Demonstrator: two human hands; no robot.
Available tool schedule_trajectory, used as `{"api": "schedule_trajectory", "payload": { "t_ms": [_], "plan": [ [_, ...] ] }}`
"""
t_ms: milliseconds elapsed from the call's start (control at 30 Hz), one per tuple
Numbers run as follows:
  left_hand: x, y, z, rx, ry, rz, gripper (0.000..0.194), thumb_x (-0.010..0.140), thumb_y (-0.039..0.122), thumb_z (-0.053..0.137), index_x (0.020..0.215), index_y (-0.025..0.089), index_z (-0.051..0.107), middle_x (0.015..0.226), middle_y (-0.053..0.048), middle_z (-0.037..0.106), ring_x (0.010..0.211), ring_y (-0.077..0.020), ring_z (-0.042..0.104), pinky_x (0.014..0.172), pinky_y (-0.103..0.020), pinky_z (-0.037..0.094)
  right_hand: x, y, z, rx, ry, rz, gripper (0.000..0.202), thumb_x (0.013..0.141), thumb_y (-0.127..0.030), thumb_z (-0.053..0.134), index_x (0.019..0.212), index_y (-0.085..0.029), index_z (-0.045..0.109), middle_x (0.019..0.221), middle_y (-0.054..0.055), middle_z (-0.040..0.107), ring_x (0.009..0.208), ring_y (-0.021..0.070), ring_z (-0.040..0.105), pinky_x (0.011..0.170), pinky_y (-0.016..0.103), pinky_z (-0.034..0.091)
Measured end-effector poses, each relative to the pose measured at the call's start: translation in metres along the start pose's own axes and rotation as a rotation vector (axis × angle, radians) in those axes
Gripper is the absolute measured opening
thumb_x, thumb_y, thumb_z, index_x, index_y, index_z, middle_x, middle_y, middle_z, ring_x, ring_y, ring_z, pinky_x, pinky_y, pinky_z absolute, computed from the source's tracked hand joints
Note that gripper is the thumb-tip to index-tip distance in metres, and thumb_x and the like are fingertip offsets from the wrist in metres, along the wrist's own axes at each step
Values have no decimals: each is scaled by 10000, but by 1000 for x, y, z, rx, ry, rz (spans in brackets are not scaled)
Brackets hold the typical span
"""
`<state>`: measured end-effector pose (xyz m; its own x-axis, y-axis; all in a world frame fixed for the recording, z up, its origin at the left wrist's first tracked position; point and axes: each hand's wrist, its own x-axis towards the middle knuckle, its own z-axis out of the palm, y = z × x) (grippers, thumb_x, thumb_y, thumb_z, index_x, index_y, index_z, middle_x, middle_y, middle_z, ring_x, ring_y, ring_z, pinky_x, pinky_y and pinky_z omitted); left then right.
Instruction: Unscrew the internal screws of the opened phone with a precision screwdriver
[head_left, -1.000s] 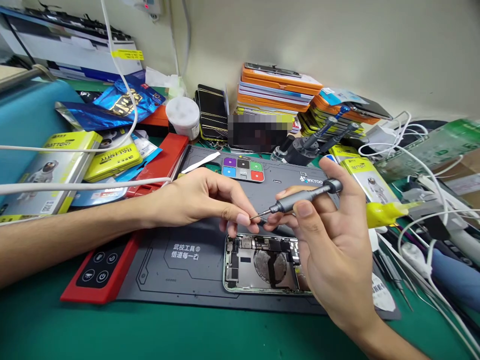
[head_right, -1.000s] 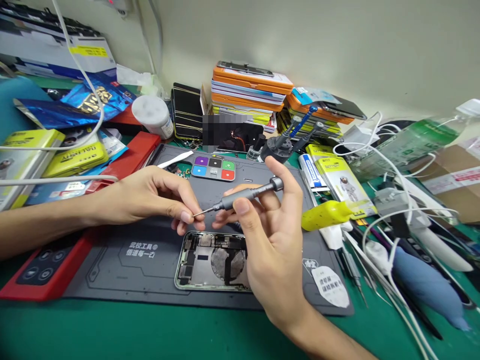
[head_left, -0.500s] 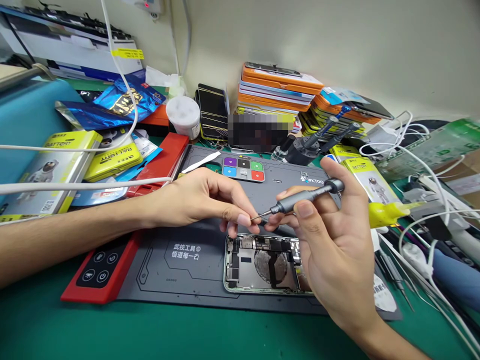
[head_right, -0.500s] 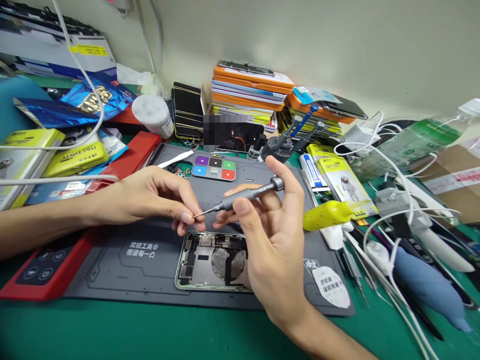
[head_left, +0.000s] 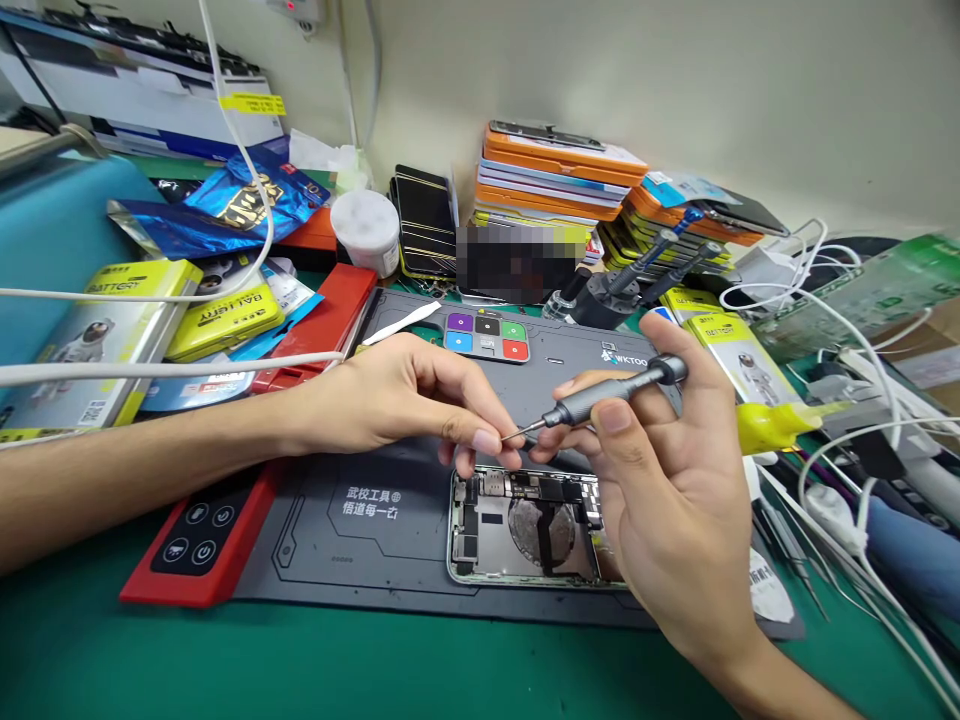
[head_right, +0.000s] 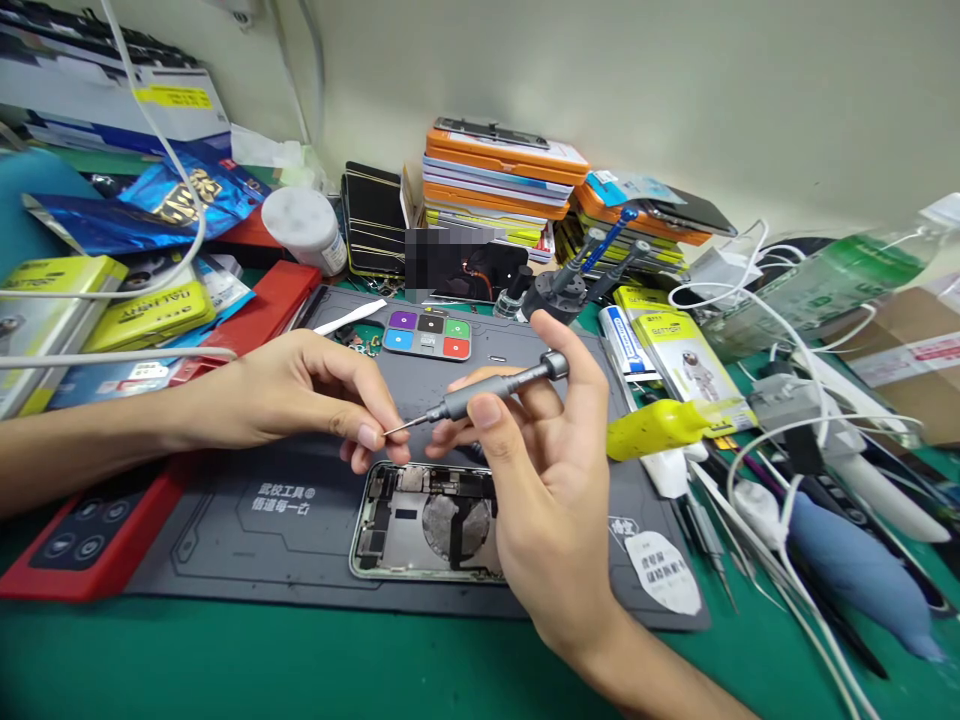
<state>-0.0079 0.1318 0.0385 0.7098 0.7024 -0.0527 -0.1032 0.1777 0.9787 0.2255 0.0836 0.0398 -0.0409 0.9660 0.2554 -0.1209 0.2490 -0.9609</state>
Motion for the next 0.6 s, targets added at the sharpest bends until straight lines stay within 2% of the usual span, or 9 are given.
{"api": "schedule_trajectory", "payload": {
  "t_ms": [200,267,333,467,533,600],
  "plan": [
    [2,-2,0,33,40,-30,101,986,165,811,1037,223,877,980,4,878,744,-75,778,681,-132,620,2,-3,-3,96,12,41,518,1045,-247,673,1515,-327,471,1032,-16,764,711,137,762,683,282,716],
    [5,-4,-2,79,91,-26,141,1061,232,725,1091,193,858,987,-26,879,737,-81,772,669,-144,613,3,-3,-3,81,30,15,513,1056,-223,631,1532,-317,465,1048,1,761,758,145,757,703,288,714],
    [7,-7,-4,115,157,-24,266,1125,323,625,1106,152,829,962,-58,875,708,-84,755,647,-153,599,1,-2,-3,25,21,-48,511,1068,-210,604,1546,-321,462,1057,22,752,851,172,760,702,298,714],
    [10,-10,-7,148,223,-38,356,1123,431,602,1039,129,769,864,-60,850,634,-89,701,625,-183,581,-9,3,-2,-134,-117,-207,627,1056,-132,614,1602,-370,415,1055,32,726,936,192,753,669,296,708],
    [11,-10,-7,163,210,-45,341,1104,441,625,1021,135,752,828,-52,837,626,-98,691,616,-196,569,-15,6,-4,-250,-223,-315,712,1007,-45,649,1603,-367,433,1116,42,723,953,179,753,745,306,709],
    [11,-9,-7,181,195,-55,334,1086,443,642,997,138,745,819,-50,828,635,-105,691,613,-205,559,-19,9,-7,-350,-330,-410,777,957,20,666,1611,-332,440,1276,86,715,1022,185,758,838,343,705]
  ]
}}
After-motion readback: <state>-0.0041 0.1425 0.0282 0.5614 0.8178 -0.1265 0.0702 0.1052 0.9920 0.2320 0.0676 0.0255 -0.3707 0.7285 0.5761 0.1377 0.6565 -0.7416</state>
